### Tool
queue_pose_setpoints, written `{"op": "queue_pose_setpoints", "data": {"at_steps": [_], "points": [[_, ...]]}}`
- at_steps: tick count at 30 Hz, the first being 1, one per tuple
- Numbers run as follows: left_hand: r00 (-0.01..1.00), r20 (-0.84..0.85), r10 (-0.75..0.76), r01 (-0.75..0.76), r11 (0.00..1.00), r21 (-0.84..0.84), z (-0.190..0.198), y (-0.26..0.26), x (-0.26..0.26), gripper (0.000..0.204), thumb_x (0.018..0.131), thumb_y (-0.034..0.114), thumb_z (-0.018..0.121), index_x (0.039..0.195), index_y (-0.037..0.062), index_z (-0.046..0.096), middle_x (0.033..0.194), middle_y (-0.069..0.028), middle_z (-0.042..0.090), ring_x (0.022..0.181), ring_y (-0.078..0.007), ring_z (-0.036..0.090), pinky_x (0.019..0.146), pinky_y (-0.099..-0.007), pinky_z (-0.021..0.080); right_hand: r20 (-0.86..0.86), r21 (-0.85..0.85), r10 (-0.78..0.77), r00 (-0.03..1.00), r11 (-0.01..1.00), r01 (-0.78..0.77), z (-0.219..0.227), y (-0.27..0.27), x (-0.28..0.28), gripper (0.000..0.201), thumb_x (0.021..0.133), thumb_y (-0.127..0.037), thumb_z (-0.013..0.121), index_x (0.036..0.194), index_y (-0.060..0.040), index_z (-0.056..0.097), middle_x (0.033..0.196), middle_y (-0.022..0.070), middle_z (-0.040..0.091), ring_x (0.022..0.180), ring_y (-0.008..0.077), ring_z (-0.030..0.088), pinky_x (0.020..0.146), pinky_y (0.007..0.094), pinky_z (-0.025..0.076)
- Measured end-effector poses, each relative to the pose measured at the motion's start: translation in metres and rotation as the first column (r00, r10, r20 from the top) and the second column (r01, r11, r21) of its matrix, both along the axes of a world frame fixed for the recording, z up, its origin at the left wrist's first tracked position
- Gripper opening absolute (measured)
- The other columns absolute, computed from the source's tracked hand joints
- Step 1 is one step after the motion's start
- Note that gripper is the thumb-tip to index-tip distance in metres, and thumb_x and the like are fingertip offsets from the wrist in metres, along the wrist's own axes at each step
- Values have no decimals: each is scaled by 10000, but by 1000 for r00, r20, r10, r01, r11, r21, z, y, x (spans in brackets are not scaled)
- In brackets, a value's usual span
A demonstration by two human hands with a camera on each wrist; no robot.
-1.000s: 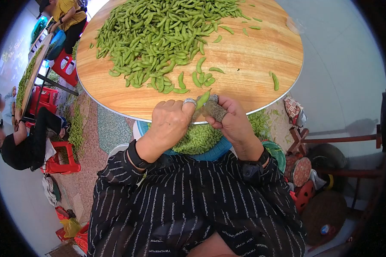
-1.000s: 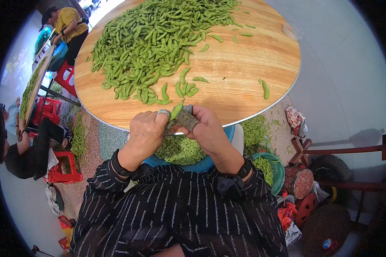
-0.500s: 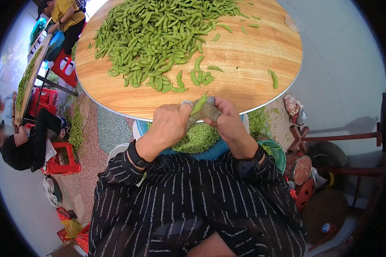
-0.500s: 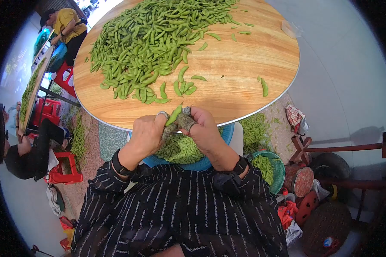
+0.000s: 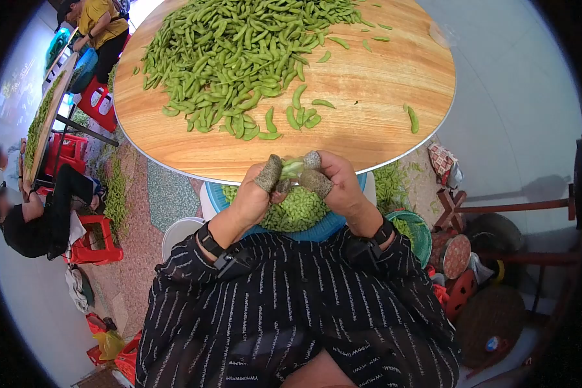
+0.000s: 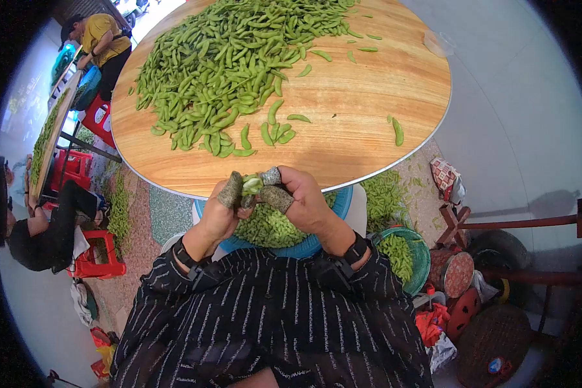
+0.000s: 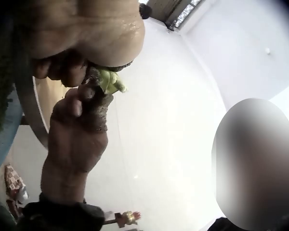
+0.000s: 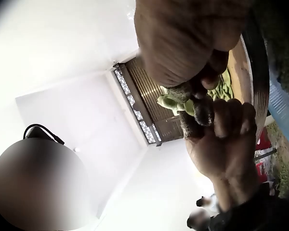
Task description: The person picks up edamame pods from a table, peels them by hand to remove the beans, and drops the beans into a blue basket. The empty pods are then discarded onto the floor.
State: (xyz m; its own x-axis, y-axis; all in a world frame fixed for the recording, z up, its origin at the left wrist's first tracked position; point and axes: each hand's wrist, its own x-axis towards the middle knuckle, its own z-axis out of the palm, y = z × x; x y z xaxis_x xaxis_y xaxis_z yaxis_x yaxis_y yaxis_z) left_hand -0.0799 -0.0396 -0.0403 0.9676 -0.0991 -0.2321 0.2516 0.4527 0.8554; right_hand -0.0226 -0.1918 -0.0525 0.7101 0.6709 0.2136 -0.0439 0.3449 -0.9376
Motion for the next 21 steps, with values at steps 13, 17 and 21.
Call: {"op": "queue_pose_setpoints", "data": {"at_steps": [13, 17, 21], "points": [[900, 435, 30, -265, 829, 492, -16, -12, 8, 243, 859, 271, 491, 888, 30, 495, 686, 0, 475, 571, -54, 396, 498, -184, 326, 166, -362, -177, 970, 904, 227, 15, 0, -7, 136, 695, 32, 475, 817, 23, 533, 681, 23, 552, 622, 106, 465, 575, 239, 388], [961, 266, -69, -46, 913, 404, -6, 2, 6, 155, 843, 177, 511, 903, 37, 484, 693, 8, 494, 622, -35, 415, 539, -178, 349, 326, -330, -126, 937, 914, 237, 8, 0, -6, 132, 642, 38, 457, 765, 20, 503, 615, 24, 507, 549, 138, 412, 517, 270, 359], [966, -28, -257, 258, 956, 141, -7, 17, 6, 141, 843, 157, 501, 914, 37, 485, 653, 23, 472, 582, -42, 409, 510, -190, 343, 108, -261, -130, 986, 953, 154, -6, 3, -4, 130, 664, 31, 447, 765, 6, 524, 611, 8, 501, 519, 117, 412, 482, 251, 343]]}}
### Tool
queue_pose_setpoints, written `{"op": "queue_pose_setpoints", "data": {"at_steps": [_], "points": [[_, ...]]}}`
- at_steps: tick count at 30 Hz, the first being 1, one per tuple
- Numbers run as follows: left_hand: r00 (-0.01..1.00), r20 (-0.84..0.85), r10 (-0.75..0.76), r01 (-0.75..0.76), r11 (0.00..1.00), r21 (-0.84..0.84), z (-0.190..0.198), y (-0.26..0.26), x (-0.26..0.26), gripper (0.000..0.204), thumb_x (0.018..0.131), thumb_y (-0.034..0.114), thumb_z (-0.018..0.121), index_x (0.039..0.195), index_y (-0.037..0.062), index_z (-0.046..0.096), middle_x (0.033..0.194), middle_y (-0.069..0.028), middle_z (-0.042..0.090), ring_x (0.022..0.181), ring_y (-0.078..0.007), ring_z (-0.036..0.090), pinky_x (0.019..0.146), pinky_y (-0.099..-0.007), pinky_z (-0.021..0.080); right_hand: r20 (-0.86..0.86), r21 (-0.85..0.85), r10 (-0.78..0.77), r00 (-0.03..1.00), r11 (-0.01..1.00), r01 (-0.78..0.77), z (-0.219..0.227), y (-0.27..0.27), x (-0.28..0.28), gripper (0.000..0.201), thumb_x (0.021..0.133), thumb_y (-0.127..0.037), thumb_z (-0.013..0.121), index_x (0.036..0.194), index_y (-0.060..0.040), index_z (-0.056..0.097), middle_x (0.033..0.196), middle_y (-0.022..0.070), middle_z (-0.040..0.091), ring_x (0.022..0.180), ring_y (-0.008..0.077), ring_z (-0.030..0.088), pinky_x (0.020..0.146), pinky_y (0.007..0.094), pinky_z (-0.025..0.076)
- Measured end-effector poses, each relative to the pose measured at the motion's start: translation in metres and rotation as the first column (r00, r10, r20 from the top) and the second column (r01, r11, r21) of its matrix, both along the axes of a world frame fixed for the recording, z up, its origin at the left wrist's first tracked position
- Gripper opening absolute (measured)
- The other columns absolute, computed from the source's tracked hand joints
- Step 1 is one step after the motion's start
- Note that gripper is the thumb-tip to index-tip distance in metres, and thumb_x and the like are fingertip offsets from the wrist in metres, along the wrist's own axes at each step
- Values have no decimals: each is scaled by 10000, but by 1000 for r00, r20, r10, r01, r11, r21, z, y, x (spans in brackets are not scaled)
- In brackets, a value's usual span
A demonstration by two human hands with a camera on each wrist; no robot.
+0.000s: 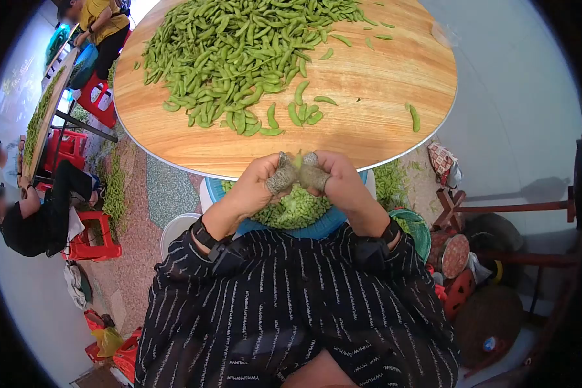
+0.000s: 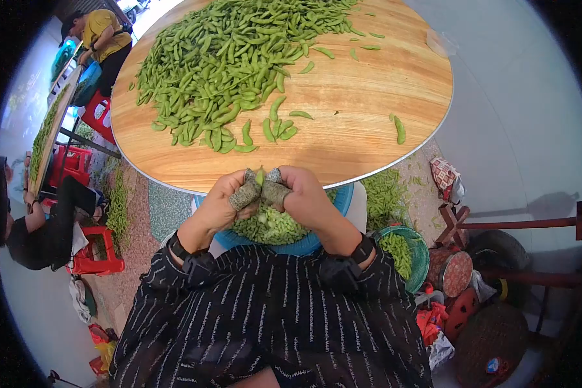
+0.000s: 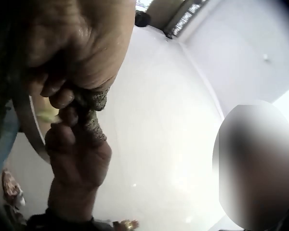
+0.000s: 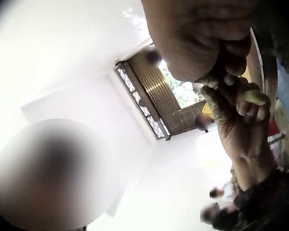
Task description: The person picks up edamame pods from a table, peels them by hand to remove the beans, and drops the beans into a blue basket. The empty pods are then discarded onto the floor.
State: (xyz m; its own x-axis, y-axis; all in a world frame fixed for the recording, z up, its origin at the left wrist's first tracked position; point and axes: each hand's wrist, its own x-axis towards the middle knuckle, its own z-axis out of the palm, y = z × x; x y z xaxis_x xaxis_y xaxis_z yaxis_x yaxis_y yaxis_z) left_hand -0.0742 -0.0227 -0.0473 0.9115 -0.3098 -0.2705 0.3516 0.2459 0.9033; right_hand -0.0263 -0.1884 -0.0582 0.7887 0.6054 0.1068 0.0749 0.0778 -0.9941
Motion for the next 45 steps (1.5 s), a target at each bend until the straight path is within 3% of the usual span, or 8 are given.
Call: {"op": "queue_pose_setpoints", "data": {"at_steps": [2, 10, 12, 22, 27, 29, 38, 45], "points": [[998, 62, -28, 24, 998, 61, 2, 2, -1, 146, 841, 156, 503, 924, 37, 486, 641, 25, 461, 559, -47, 408, 489, -193, 336, -491, 126, 120, 863, 990, -65, 15, -4, 3, 112, 716, 15, 458, 778, -16, 546, 624, -7, 504, 516, 67, 417, 465, 204, 326], [815, 571, -100, -333, 725, 603, 2, -3, -9, 135, 824, 156, 532, 845, 31, 488, 548, -1, 433, 467, -77, 408, 434, -203, 314, -406, 191, 136, 904, 980, -62, 12, -3, 2, 65, 781, -50, 514, 829, -22, 547, 670, -21, 510, 551, 40, 425, 489, 177, 326], [959, 263, 107, -147, 980, 137, 3, -2, -9, 171, 832, 192, 532, 834, 26, 490, 532, -6, 427, 446, -79, 391, 419, -203, 301, -320, 213, 149, 936, 974, -83, 11, -3, 2, 71, 784, -53, 517, 839, -19, 547, 683, -26, 513, 572, 39, 434, 505, 178, 334], [1000, -6, -29, 25, 949, -315, 8, 3, -9, 129, 854, 162, 478, 865, 36, 501, 608, -19, 487, 495, -99, 439, 440, -213, 349, -263, 283, 238, 935, 945, -161, -6, -9, 9, 131, 787, -60, 566, 902, -10, 528, 763, -30, 533, 698, 53, 486, 618, 205, 410], [837, 544, -62, -376, 658, 653, 15, -8, -17, 229, 699, -20, 457, 924, -9, 501, 728, -180, 561, 697, -324, 553, 643, -338, 435, 19, 123, 68, 998, 990, -70, 6, -1, -4, 130, 763, -50, 565, 871, 6, 518, 712, 16, 543, 609, 137, 504, 585, 262, 412], [829, 558, -25, -386, 696, 605, 10, -8, -15, 253, 661, -31, 451, 906, -12, 511, 732, -203, 549, 716, -353, 544, 644, -350, 432, 496, -133, 57, 866, 991, 11, 13, -4, -3, 149, 725, -50, 570, 851, 9, 515, 678, 108, 530, 565, 247, 491, 557, 308, 399], [788, 561, -253, -322, 608, 726, 38, -6, -13, 261, 645, -12, 520, 897, 27, 573, 768, -164, 576, 688, -314, 560, 599, -329, 441, 302, -150, -84, 950, 980, 134, 23, -49, -11, 160, 719, -70, 572, 857, 1, 533, 690, 145, 539, 598, 292, 515, 562, 320, 408], [719, 554, -419, -351, 468, 811, 61, -6, 32, 121, 731, 149, 582, 809, 56, 591, 651, -138, 561, 617, -334, 541, 525, -359, 421, 318, -846, -34, 947, 442, 300, -31, -202, -27, 127, 682, -28, 568, 794, 29, 546, 686, 223, 539, 620, 375, 466, 577, 343, 404]]}}
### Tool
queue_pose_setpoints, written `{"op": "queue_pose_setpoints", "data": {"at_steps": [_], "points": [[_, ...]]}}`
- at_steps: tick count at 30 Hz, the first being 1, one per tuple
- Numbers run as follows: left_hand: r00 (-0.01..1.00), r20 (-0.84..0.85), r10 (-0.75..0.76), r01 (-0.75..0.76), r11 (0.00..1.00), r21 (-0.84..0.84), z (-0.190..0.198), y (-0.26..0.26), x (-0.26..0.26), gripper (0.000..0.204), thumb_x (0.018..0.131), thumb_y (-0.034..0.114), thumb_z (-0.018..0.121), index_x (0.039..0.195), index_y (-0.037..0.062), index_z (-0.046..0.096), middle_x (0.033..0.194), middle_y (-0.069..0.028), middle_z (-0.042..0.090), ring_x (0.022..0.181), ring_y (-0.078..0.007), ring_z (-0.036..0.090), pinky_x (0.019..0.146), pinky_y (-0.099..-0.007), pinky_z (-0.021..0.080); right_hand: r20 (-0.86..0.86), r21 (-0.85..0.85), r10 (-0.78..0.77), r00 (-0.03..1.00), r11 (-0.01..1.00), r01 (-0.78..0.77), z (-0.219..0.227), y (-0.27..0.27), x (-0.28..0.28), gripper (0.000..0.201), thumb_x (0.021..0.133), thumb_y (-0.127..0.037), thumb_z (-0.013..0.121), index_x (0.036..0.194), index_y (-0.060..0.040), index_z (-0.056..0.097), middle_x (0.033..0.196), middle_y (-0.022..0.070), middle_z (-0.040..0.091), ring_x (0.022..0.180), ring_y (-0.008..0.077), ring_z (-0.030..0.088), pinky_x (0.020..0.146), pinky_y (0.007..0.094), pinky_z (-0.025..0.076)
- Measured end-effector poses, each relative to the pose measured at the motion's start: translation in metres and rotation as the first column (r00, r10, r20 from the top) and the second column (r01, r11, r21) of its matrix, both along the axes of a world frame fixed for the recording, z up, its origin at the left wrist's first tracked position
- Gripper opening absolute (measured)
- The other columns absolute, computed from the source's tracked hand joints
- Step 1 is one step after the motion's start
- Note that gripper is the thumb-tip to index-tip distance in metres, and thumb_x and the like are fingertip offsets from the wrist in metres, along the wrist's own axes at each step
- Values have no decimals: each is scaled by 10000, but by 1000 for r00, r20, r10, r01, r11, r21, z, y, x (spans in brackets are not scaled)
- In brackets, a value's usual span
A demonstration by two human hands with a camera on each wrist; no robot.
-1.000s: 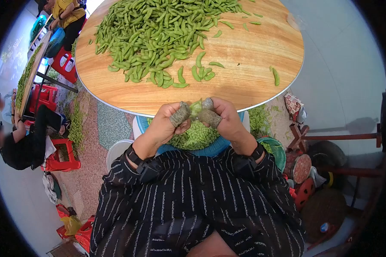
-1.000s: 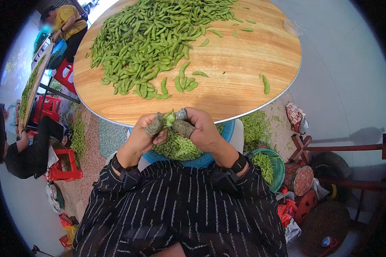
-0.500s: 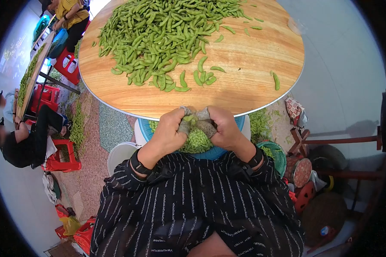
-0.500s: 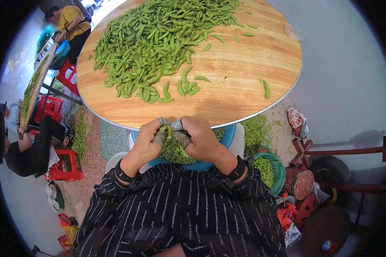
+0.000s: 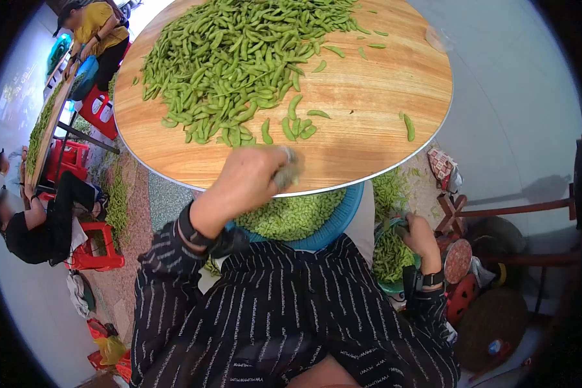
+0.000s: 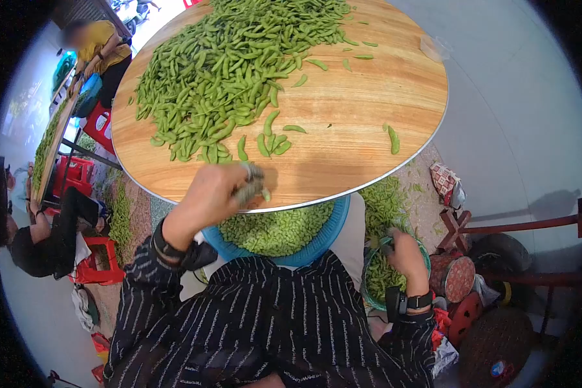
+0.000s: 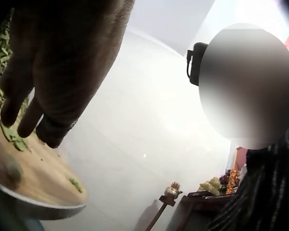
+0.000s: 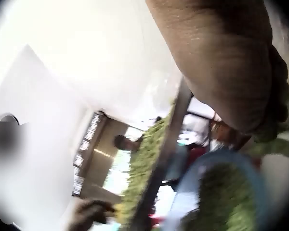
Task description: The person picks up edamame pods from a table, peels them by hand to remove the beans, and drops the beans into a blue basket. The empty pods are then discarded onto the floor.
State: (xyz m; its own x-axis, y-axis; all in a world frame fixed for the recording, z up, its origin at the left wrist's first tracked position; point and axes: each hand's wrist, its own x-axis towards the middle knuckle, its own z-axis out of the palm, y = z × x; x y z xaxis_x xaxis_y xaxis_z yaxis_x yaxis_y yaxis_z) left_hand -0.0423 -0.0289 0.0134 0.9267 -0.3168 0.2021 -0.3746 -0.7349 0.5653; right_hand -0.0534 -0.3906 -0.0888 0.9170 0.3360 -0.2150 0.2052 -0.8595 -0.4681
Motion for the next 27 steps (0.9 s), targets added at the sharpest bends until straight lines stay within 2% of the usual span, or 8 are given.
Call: {"op": "queue_pose_setpoints", "data": {"at_steps": [2, 5, 8, 11, 14, 17, 19, 27], "points": [[975, 93, 203, -216, 963, 160, -4, -3, 32, 152, 745, 201, 575, 766, 50, 586, 644, -139, 569, 600, -327, 547, 528, -374, 423, 53, -91, -57, 997, 994, 61, -39, -37, -12, 136, 661, -19, 570, 784, 32, 541, 701, 252, 526, 636, 426, 433, 582, 365, 399], [943, 75, 325, -334, 917, 220, -20, -1, 83, 273, 721, 311, 590, 747, 39, 592, 681, -165, 580, 636, -346, 557, 551, -411, 432, 54, -188, -47, 997, 981, 56, -55, -47, -16, 107, 690, -35, 568, 767, 32, 536, 636, 218, 502, 584, 335, 477, 564, 348, 393], [943, 10, 331, -302, 846, 438, -34, 4, 107, 297, 705, 326, 600, 736, 30, 594, 695, -159, 588, 670, -338, 566, 578, -410, 438, -46, 294, -163, 986, 941, 170, -60, -29, -13, 45, 740, -17, 548, 771, 14, 555, 603, 26, 496, 594, 82, 441, 536, 254, 381], [948, -13, 318, -284, 862, 421, -36, 9, 111, 270, 710, 297, 586, 738, 29, 598, 740, -153, 591, 721, -318, 572, 615, -399, 443, -182, 441, -157, 971, 869, 223, -24, 8, -4, 68, 683, 43, 520, 747, 25, 527, 620, 85, 517, 575, 165, 466, 543, 273, 383], [965, 43, 260, -255, 880, 401, -37, 13, 104, 227, 722, 240, 560, 784, 23, 588, 787, -171, 579, 754, -325, 558, 642, -419, 429, -216, 593, -88, 972, 779, 202, 19, 47, 4, 104, 732, -13, 552, 832, 8, 572, 667, 13, 517, 603, 85, 450, 542, 235, 375], [964, 116, 238, -259, 942, 216, -23, 19, 83, 168, 745, 147, 521, 838, 13, 562, 714, -125, 565, 661, -265, 556, 584, -370, 419, -90, 722, 59, 994, 692, 24, 36, 84, 19, 147, 804, -97, 517, 909, -12, 575, 679, -23, 522, 585, 42, 461, 504, 177, 362], [957, -289, -35, -107, 881, -461, -13, 19, 61, 128, 804, 118, 484, 861, 18, 538, 640, -25, 497, 573, -134, 471, 516, -274, 372, -216, 844, 60, 975, 513, 156, 53, 118, 24, 217, 782, -99, 537, 970, 8, 562, 672, -30, 494, 604, 56, 452, 530, 197, 367], [790, -547, -277, -260, 657, -708, -7, 11, -4, 145, 843, 151, 493, 865, 18, 547, 620, 62, 421, 540, -35, 361, 489, -176, 304, -315, 931, 363, 877, 298, 211, 80, 184, 39, 212, 771, -22, 497, 974, -11, 555, 692, -40, 505, 584, 21, 427, 502, 158, 331]]}}
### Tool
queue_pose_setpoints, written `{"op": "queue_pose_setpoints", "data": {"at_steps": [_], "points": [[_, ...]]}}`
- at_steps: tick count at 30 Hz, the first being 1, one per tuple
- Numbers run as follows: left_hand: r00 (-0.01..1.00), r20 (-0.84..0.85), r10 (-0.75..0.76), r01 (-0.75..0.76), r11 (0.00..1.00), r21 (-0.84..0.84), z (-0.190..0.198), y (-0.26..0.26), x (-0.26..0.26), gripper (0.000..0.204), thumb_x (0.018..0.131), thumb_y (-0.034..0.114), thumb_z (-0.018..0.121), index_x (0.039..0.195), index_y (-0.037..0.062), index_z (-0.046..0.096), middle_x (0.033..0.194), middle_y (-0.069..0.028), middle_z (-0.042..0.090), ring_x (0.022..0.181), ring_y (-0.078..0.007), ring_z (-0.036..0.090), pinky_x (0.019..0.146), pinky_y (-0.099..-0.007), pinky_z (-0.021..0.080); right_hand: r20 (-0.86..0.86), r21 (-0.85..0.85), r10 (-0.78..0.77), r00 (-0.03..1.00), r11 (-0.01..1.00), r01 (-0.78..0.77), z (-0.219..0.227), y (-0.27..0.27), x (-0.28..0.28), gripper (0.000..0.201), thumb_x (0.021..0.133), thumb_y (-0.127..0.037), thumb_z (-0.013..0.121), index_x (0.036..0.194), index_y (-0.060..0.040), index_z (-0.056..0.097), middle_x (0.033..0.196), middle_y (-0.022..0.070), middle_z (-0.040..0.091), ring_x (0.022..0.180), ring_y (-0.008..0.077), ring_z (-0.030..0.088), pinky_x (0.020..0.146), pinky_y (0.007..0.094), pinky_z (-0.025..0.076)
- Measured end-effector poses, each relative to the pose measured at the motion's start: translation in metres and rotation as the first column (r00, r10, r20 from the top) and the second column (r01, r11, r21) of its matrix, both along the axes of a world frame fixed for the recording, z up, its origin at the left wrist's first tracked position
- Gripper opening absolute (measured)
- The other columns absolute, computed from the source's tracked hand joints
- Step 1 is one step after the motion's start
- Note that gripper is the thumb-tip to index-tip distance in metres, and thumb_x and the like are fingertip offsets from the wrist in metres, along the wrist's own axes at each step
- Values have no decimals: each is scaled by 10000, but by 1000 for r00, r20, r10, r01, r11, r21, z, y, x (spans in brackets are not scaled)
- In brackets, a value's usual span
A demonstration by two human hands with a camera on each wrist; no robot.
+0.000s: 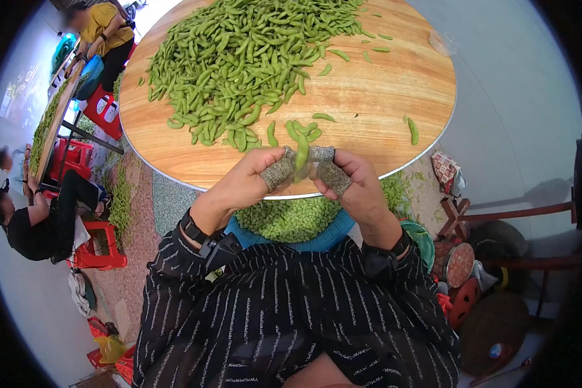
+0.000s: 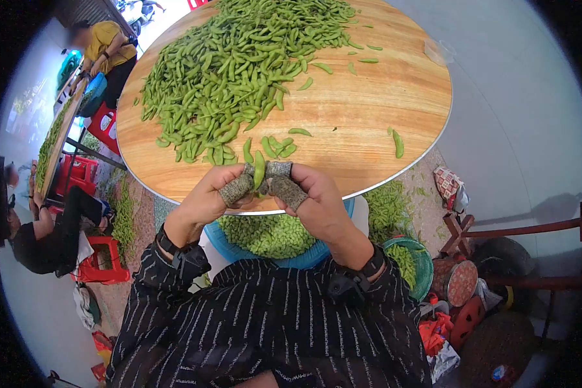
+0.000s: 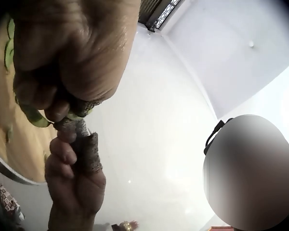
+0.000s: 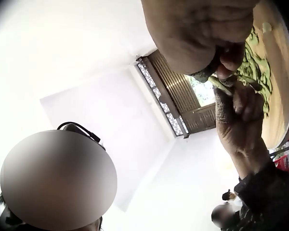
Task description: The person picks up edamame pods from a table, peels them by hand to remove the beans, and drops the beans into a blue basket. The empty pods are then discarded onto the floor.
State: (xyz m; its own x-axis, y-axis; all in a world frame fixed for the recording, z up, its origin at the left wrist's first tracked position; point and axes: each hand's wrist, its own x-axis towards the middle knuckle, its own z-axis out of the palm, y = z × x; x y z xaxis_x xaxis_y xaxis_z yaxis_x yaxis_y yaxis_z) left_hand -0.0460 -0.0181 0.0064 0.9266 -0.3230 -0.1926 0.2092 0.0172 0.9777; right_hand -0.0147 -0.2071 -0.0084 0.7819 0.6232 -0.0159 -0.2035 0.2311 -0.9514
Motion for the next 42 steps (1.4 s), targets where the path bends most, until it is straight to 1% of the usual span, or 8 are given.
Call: {"op": "queue_pose_setpoints", "data": {"at_steps": [20, 23, 30, 32, 35, 39, 41, 42], "points": [[842, 468, -270, 121, 938, 324, -6, 8, -1, 152, 798, 58, 474, 920, -15, 526, 691, -85, 558, 619, -128, 503, 586, -253, 413, 12, 8, -67, 998, 998, 66, -5, 12, -11, 81, 770, -24, 540, 851, -27, 552, 716, -37, 529, 628, 27, 448, 546, 179, 356], [880, 380, -286, 121, 907, 402, -4, 7, -3, 296, 640, -84, 408, 911, -24, 511, 742, -167, 557, 717, -234, 551, 664, -288, 412, 52, -64, -126, 991, 990, 129, -12, 14, -10, 79, 771, -11, 528, 845, -20, 554, 729, -30, 539, 649, 31, 465, 558, 180, 367], [889, 391, -236, 101, 936, 337, -12, 4, -9, 209, 669, -31, 467, 877, -26, 487, 735, -175, 558, 689, -297, 554, 617, -322, 420, -118, -37, 19, 993, 999, -23, -12, 7, -4, 118, 746, 32, 504, 838, -15, 559, 726, -24, 542, 651, 28, 467, 558, 176, 368], [865, 421, -273, -153, 654, 741, -2, -1, -19, 171, 757, 128, 560, 837, -7, 491, 665, -130, 543, 614, -301, 539, 553, -318, 418, -149, -33, -54, 987, 998, 49, -10, 7, -6, 155, 737, 51, 476, 844, -15, 567, 720, -20, 543, 628, 31, 461, 549, 169, 360], [784, 502, -365, -346, 414, 842, -5, -12, -25, 175, 713, 97, 556, 802, 2, 438, 678, -160, 553, 640, -365, 536, 523, -401, 402, -123, 5, -49, 991, 999, 50, -17, 9, -6, 170, 737, 55, 463, 851, -11, 571, 721, -11, 549, 615, 37, 466, 544, 163, 360], [755, 570, -325, -352, 533, 769, -27, -7, -19, 159, 725, 103, 554, 815, 11, 461, 667, -168, 545, 634, -353, 539, 509, -385, 399, -168, 16, -98, 981, 995, 102, -13, 11, -11, 167, 737, 56, 463, 848, -11, 568, 720, -4, 553, 608, 42, 465, 540, 167, 361], [772, 633, -63, -211, 913, 349, -38, -6, -17, 141, 769, 131, 542, 825, 19, 478, 619, -127, 518, 567, -277, 539, 482, -344, 385, -155, 155, -31, 987, 986, 56, -19, 11, -12, 153, 748, 50, 471, 854, -9, 563, 731, 0, 556, 609, 43, 463, 538, 168, 361], [772, 633, -64, -211, 913, 350, -44, -6, -18, 141, 769, 131, 542, 825, 19, 478, 619, -127, 518, 567, -277, 539, 482, -344, 385, -155, 156, -31, 987, 986, 56, -20, 12, -13, 153, 748, 50, 471, 854, -9, 563, 731, 0, 556, 609, 43, 463, 538, 168, 361]]}}
